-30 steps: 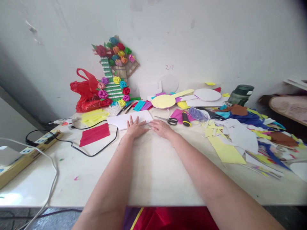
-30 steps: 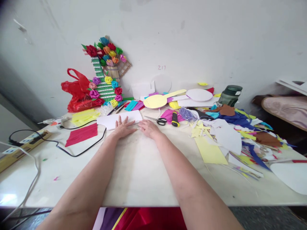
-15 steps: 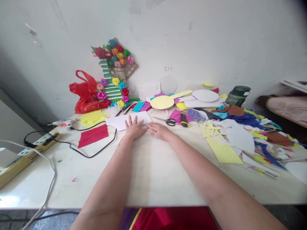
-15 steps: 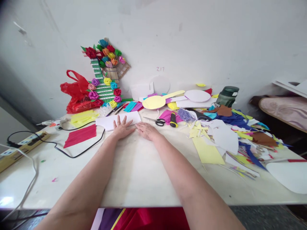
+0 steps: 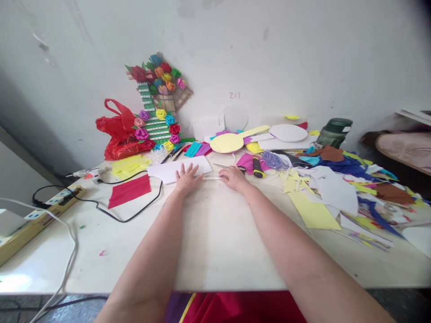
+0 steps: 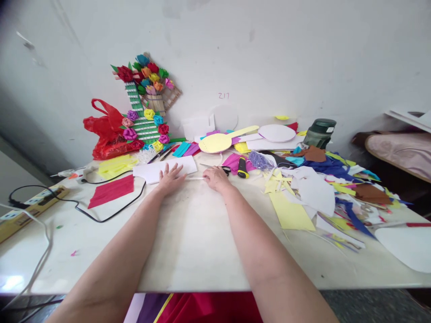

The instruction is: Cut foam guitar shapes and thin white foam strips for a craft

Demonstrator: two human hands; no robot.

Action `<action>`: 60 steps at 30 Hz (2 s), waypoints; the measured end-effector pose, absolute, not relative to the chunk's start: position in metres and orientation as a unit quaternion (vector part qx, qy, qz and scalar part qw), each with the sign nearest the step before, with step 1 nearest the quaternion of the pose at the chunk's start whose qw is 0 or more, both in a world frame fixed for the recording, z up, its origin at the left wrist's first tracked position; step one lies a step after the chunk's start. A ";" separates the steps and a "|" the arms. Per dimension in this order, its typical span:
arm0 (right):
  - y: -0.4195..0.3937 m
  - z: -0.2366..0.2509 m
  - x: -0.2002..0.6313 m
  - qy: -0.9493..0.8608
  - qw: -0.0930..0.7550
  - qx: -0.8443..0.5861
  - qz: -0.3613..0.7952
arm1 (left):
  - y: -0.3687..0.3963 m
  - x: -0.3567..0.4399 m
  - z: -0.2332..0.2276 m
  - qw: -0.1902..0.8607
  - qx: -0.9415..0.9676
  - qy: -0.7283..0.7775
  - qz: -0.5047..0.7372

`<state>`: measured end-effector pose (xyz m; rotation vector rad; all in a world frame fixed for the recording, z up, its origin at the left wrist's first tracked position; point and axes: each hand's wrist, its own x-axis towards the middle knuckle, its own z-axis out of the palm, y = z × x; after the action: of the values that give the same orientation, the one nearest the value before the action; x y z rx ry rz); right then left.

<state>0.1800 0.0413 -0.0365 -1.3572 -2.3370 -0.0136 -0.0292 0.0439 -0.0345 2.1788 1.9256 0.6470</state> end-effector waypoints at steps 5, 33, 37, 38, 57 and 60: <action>0.045 -0.033 0.182 -0.777 0.263 -0.572 0.015 | 0.052 -0.032 -0.034 0.131 0.614 0.597 0.500; 0.076 -0.048 0.200 -0.553 0.532 -0.576 0.283 | 0.038 -0.007 -0.025 0.472 0.421 0.459 0.624; 0.073 -0.041 0.197 -0.502 0.547 -0.561 0.366 | 0.034 0.000 -0.027 0.530 0.444 0.433 0.578; 0.071 -0.038 0.195 -0.494 0.552 -0.555 0.378 | 0.034 0.001 -0.028 0.534 0.450 0.430 0.572; 0.046 -0.027 0.178 -0.664 0.297 -0.686 0.009 | 0.043 0.013 -0.034 0.525 0.442 0.486 0.541; 0.050 -0.027 0.190 -0.658 0.218 -0.720 -0.021 | 0.043 0.013 -0.033 0.526 0.447 0.492 0.531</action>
<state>0.1904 0.0498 -0.0274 -1.9949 -1.8229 -0.0582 0.0132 0.0430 -0.0331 1.0686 1.1770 1.2697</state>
